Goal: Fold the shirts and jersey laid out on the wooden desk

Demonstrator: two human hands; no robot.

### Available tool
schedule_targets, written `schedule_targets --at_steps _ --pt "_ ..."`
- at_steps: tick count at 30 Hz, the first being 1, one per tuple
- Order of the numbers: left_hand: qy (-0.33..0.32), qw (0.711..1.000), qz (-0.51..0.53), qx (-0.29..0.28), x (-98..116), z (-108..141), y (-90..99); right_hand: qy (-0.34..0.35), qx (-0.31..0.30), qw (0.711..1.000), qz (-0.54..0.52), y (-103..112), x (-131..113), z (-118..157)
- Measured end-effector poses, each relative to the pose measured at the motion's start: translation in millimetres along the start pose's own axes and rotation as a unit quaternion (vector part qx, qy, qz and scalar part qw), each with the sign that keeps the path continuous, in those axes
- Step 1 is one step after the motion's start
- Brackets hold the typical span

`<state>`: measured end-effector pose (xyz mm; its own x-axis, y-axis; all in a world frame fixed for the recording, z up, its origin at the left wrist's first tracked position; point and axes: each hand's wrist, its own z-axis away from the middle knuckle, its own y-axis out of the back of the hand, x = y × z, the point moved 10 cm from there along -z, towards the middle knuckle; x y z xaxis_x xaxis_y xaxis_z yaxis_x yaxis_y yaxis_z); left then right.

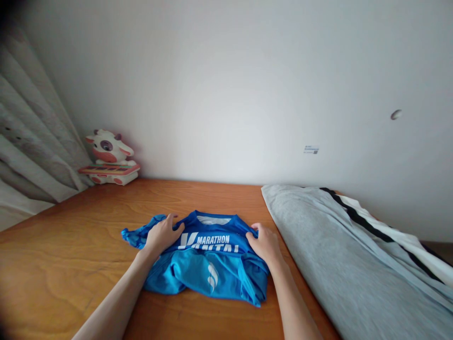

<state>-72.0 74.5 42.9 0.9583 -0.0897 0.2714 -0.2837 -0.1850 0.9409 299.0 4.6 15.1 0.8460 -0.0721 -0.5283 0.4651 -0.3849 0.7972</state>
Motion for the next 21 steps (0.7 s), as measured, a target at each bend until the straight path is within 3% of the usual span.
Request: schedule_targets --at_steps 2,5,8,12,15,17,19,21 --pt "0.012 1.000 -0.009 -0.019 -1 1 -1.7 0.004 -0.017 1.000 -0.020 -3 -1 1" --pt "-0.023 0.999 -0.012 -0.038 6 3 -5.2 0.015 -0.029 0.999 -0.033 -5 -4 1" --pt "-0.074 0.997 -0.001 -0.009 15 1 -3.9 0.022 -0.020 0.999 -0.033 -1 -8 -1" --pt "-0.098 0.988 0.072 0.090 16 -3 11.1 0.062 0.093 0.992 -0.050 26 -20 -1" --pt "-0.102 0.964 0.160 0.187 12 1 35.3 0.088 0.214 0.971 -0.058 55 -24 6" --pt "-0.114 0.947 0.198 0.224 12 7 48.9 0.086 0.256 0.961 -0.060 66 -21 10" --pt "-0.161 0.946 0.205 0.194 22 11 50.6 0.072 0.256 0.962 -0.065 67 -15 10" --pt "-0.231 0.949 0.182 0.118 40 16 40.9 0.059 0.229 0.969 -0.075 62 -9 6"
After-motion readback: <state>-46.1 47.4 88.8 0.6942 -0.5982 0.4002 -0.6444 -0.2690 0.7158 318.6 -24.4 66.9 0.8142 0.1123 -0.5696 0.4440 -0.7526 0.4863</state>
